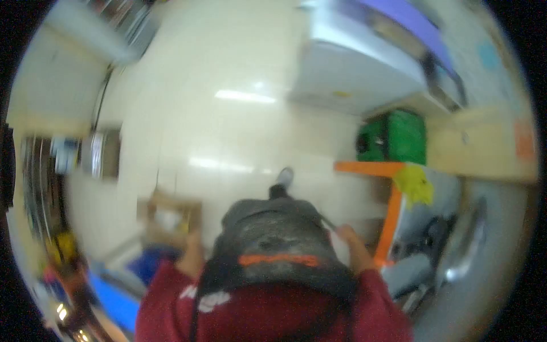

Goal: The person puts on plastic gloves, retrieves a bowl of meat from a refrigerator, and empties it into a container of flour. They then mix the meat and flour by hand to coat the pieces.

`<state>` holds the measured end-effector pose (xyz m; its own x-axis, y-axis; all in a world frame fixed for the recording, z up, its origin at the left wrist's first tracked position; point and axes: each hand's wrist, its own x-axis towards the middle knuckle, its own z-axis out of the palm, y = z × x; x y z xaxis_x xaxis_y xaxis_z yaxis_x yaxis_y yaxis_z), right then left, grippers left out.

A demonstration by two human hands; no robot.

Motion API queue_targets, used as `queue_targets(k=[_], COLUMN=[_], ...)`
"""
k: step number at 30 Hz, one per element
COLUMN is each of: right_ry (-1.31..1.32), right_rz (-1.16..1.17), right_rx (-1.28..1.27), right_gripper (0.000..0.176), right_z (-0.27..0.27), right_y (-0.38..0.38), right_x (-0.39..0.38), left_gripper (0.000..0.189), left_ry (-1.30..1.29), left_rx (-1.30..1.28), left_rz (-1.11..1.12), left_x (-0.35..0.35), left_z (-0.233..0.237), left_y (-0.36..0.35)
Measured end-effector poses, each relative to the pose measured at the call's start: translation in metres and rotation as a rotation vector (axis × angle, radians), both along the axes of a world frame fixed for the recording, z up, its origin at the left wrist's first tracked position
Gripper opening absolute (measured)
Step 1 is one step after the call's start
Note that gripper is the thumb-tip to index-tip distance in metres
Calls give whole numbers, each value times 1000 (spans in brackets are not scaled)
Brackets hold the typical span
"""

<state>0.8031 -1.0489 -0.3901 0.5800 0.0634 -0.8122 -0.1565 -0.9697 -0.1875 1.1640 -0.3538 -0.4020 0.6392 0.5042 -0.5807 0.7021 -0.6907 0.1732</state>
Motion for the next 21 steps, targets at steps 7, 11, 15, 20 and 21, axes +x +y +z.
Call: queue_targets(k=[7,11,15,20,21], right_ry=[-536,-702,-908,-1180,-1231], right_rz=[-917,-1205,-1432,-1713,-1786], right_rx=[198,311,295,209,215], right_gripper=[28,37,35,24,23], right_z=[186,228,229,292,303], right_y=[-95,-210,-329,-446,-474], right_x=[309,407,444,422,411], left_gripper=[55,49,43,44,44], left_ry=[-146,-86,-57,375,394], left_rx=[-293,-563,-635,-472,-439], left_rz=[-565,-462,-463,-737,-757], left_x=[166,274,373,461,473], left_z=[30,74,80,108,118], left_y=[-238,-364,-477,-613,-638])
